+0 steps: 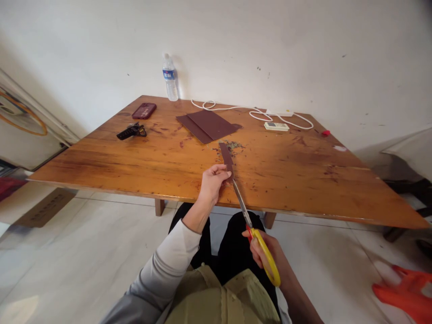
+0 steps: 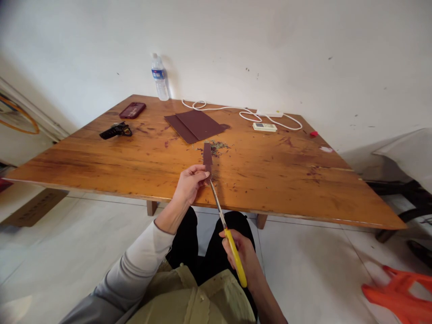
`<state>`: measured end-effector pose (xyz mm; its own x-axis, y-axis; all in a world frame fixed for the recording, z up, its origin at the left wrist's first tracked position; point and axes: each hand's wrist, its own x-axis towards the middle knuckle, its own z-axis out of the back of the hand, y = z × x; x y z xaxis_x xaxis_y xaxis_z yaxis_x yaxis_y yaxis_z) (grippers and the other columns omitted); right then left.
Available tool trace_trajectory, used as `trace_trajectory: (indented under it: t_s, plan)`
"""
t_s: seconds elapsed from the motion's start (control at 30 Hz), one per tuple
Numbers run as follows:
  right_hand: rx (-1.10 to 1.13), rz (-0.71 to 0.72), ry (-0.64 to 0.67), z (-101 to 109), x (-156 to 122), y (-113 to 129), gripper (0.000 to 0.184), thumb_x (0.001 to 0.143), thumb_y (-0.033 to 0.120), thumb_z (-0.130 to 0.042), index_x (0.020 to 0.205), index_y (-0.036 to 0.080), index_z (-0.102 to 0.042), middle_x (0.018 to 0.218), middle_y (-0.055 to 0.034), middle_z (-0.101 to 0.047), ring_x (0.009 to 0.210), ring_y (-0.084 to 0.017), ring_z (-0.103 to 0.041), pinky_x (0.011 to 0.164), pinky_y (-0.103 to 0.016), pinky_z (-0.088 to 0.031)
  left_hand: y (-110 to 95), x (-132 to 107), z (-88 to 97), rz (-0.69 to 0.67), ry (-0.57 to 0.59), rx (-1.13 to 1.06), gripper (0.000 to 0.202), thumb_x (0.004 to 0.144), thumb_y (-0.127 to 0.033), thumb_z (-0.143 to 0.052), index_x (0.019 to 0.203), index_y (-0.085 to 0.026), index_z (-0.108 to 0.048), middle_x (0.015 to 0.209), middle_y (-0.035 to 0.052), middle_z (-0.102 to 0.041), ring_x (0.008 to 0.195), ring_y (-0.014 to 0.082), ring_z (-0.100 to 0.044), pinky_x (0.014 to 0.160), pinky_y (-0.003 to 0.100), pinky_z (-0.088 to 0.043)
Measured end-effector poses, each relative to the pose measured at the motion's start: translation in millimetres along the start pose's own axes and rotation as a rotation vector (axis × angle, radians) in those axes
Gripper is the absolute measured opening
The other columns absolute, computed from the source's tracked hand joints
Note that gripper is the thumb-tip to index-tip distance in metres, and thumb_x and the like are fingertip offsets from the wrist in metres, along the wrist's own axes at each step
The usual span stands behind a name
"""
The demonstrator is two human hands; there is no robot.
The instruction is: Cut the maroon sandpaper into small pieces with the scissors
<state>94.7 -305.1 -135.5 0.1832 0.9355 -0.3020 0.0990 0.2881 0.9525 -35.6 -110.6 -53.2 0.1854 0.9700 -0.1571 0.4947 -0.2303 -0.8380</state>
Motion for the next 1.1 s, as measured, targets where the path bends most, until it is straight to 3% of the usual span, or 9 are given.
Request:
trace_trajectory:
  t_s: [0.23,0.6,0.9,1.1]
  plan:
    - [-0.018,-0.037,0.002,7.4,5.4,-1.7,0.052,0.07,0.063,-0.076,0.091,0.016,-0.071,0.041,0.0119,-0.037,0.03,-0.004,-0.027,0.028,-0.017,-0.025,-0.7,-0.3,0.5,-0.003,0.031,0.014,0.029,0.052,-0.018,-0.079,0.076,-0.015,-0.064,0.052,-0.0062,-0.058,0.044,0.0079,-0.05,0.05,0.024,-0.042]
    - [-0.04,-0.002,0.069,8.5,-0.5,17.0,0.05,0.075,0.063,-0.075,0.094,0.016,-0.073,0.046,0.0108,-0.04,0.033,-0.005,-0.031,0.033,-0.017,-0.036,0.4,0.0,1.1,-0.017,0.036,-0.004,0.027,0.052,-0.017,-0.079,0.076,-0.015,-0.065,0.054,-0.0047,-0.06,0.044,0.0075,-0.05,0.049,0.023,-0.042]
    - [-0.063,-0.019,0.036,7.6,-2.4,24.1,0.051,0.076,0.066,-0.07,0.087,0.017,-0.071,0.043,0.0106,-0.039,0.03,-0.005,-0.029,0.029,-0.018,-0.031,1.0,0.0,2.1,-0.014,0.049,0.002,0.028,0.054,-0.017,-0.081,0.076,-0.015,-0.065,0.054,-0.0046,-0.059,0.044,0.0078,-0.05,0.051,0.023,-0.042]
    - [-0.06,-0.029,-0.019,3.1,-6.8,30.9,0.045,0.078,0.06,-0.073,0.083,0.016,-0.07,0.041,0.0106,-0.04,0.031,-0.004,-0.028,0.031,-0.017,-0.029,1.5,0.5,2.2,-0.024,0.061,0.004,0.026,0.053,-0.018,-0.079,0.075,-0.016,-0.065,0.052,-0.0047,-0.059,0.043,0.0088,-0.051,0.05,0.024,-0.042]
